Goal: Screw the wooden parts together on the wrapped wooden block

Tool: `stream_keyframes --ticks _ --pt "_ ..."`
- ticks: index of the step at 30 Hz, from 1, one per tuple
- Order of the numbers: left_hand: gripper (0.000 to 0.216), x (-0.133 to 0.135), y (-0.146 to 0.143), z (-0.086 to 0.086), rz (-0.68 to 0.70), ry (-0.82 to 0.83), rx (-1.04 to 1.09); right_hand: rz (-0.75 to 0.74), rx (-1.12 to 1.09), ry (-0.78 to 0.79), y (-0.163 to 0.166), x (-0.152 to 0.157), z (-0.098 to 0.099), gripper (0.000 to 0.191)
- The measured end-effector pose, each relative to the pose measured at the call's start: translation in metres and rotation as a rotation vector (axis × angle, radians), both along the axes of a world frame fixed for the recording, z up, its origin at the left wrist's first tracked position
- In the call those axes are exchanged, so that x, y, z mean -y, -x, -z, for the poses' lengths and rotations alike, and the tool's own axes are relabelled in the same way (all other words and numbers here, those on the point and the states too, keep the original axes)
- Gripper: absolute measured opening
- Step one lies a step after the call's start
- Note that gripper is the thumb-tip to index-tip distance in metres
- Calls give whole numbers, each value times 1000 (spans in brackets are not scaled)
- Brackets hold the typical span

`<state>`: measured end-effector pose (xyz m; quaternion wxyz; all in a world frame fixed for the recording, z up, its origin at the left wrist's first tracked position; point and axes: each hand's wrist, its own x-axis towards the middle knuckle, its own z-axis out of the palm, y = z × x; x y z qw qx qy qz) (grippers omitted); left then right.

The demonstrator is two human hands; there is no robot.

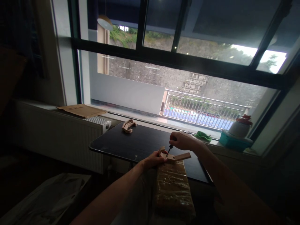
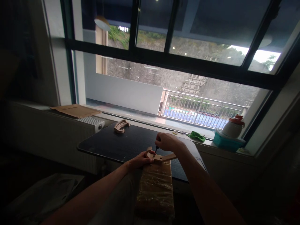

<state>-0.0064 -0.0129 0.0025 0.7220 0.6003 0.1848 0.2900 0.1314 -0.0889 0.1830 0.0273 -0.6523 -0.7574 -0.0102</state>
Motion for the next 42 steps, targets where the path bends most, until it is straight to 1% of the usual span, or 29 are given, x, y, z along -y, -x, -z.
stream_keyframes --ticks 6,13,18,21,26,31,35,37,42 --pt "53 -4 -2 4 -15 7 4 -73 -42 37 -3 -2 -4 20" --pt "52 -7 -2 8 3 17 21 -22 -20 -10 -2 -4 3 25" --pt "53 -4 -1 6 19 12 26 -44 0 6 1 -2 -1 28" --pt "54 -1 0 2 -3 -2 17 -66 -24 31 0 1 -5 26" --pt "53 3 0 -6 -37 -29 -31 -65 -46 34 -5 2 -1 22" --pt "52 1 0 -3 -23 -14 -18 -27 -72 52 -8 3 0 24" --pt "52 1 0 0 -7 -1 15 -71 -67 46 -7 3 -3 25" --pt "50 2 1 0 -10 4 22 -87 -63 41 -6 2 -3 25" --pt "49 5 1 -4 -19 -9 12 -59 -66 35 -6 -1 2 25"
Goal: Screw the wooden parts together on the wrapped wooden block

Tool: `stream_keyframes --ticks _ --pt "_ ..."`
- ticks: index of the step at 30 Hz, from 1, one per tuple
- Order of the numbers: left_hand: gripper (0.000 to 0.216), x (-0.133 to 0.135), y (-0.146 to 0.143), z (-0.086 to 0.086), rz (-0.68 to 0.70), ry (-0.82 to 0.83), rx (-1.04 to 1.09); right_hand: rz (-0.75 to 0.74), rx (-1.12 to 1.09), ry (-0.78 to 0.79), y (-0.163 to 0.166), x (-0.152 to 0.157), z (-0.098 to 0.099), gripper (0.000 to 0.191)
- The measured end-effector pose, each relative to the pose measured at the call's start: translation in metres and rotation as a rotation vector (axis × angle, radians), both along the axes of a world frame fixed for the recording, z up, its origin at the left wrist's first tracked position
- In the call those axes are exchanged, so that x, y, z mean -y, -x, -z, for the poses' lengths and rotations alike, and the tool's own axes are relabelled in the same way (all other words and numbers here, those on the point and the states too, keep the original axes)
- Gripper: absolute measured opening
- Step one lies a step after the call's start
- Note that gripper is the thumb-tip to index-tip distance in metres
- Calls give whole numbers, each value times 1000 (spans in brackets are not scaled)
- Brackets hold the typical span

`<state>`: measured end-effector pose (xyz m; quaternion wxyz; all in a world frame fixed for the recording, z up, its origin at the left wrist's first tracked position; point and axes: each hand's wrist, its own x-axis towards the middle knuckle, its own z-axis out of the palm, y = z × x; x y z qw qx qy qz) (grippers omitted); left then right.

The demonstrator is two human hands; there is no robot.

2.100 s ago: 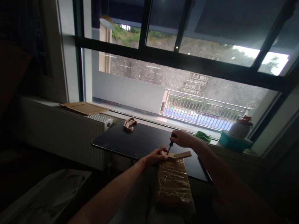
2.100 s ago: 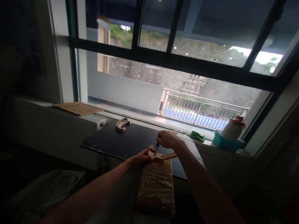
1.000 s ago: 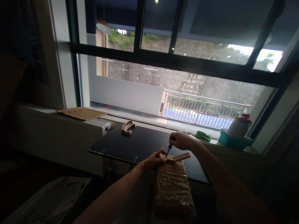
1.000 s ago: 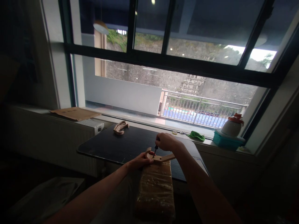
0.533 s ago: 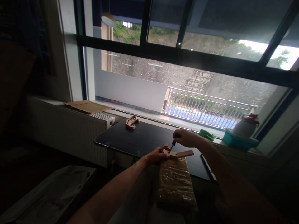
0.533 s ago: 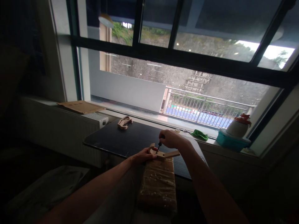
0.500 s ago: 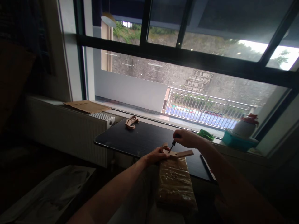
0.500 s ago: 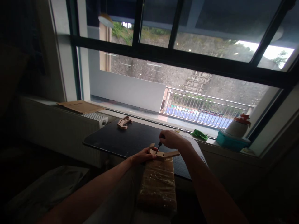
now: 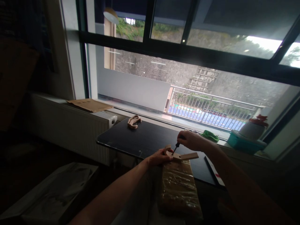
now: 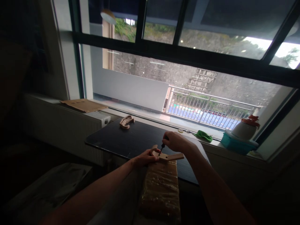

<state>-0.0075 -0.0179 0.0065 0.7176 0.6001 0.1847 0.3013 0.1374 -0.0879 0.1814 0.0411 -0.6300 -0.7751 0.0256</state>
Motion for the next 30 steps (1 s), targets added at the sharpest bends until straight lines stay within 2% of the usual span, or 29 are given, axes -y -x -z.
stream_keyframes --ticks 10,14,20,30 --pt "52 0 -1 -2 -17 -18 -16 42 2 -81 0 6 7 30" --pt "53 -3 -1 1 11 -22 -4 74 33 -70 -1 7 5 31" --pt "51 -10 -3 12 32 -33 13 -68 0 -23 -4 9 -4 22" --pt "52 0 2 -4 24 -26 -37 -41 2 -26 -6 6 -1 26"
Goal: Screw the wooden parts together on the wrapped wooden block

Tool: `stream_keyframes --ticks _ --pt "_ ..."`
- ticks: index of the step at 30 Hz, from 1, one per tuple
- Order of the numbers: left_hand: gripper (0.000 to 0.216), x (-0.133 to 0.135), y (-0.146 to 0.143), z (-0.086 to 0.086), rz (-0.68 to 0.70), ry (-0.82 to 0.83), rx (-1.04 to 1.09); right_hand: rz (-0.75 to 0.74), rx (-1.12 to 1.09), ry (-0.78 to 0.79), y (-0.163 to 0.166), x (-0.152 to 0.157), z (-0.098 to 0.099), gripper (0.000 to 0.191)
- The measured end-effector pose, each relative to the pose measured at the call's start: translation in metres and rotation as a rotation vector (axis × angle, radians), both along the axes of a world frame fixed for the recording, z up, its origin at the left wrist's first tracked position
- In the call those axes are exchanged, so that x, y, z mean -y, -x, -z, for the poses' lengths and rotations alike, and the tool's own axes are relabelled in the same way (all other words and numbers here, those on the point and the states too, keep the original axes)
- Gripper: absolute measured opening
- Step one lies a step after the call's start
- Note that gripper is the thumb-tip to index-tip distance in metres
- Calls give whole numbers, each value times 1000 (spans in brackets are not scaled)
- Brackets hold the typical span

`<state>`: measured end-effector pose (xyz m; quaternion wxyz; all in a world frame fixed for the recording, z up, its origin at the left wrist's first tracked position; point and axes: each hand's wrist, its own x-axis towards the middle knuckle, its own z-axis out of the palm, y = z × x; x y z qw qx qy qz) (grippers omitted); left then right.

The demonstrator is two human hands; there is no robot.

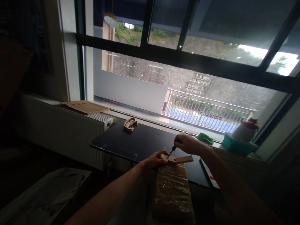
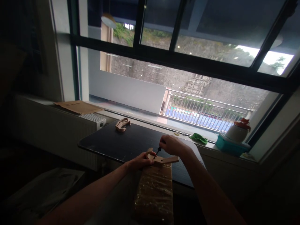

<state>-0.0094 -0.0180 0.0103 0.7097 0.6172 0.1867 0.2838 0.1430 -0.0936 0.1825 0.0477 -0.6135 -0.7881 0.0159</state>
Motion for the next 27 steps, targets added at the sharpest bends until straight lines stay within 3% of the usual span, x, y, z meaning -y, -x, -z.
stream_keyframes --ticks 12,20,27 --pt "52 3 -1 1 5 52 32 -60 146 46 15 4 -8 21" --pt "51 2 0 -5 -17 3 3 -36 123 47 10 1 -3 22" --pt "54 0 -2 1 -3 30 42 -23 74 143 12 1 -13 26"
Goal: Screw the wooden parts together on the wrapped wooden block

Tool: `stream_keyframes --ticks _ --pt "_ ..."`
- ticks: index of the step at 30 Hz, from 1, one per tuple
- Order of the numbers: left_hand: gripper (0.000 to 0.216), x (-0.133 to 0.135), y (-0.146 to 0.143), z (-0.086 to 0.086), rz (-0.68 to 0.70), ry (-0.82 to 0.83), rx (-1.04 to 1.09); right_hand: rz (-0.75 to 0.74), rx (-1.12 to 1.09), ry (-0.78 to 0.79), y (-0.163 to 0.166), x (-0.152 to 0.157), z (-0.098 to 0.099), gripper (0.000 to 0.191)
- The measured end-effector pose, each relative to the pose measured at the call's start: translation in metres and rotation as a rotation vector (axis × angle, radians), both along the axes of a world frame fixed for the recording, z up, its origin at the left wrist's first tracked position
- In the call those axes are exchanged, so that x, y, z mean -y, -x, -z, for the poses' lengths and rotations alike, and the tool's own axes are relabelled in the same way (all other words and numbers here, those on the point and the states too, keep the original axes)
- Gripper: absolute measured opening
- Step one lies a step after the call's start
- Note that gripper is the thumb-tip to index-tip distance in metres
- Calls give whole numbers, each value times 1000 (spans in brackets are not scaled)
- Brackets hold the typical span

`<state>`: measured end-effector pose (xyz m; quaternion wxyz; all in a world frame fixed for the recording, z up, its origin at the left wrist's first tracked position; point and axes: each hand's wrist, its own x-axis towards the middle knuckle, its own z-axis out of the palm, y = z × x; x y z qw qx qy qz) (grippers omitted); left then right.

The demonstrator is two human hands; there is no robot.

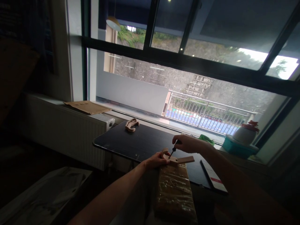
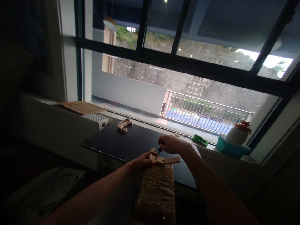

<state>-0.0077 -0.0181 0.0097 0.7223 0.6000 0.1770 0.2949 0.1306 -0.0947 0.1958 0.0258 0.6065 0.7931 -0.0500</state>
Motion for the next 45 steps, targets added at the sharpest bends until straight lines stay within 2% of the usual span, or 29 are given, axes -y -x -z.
stream_keyframes --ticks 3,7,13,17,24,30,36,41,45 --pt "54 2 1 -1 8 -4 6 -43 9 -1 0 -4 -1 22" --pt "53 4 1 -2 -6 -8 4 -18 9 17 -4 -10 3 23" --pt "47 0 -2 5 -44 -44 24 -13 2 12 -11 -17 8 25" --pt "46 -2 -3 8 -30 -57 18 -8 8 35 -9 -19 4 26" --pt "48 1 -1 5 -4 -33 25 -87 11 32 -3 -13 -2 21" --pt "51 6 1 -2 -20 -22 17 -42 -8 -31 -1 -6 7 22" --pt "50 4 1 0 -34 -51 23 14 21 -46 2 0 7 25" --pt "50 4 1 1 -58 -51 19 -34 13 -81 4 5 2 23" --pt "50 4 0 0 -45 -36 34 -54 1 -98 5 6 6 22"
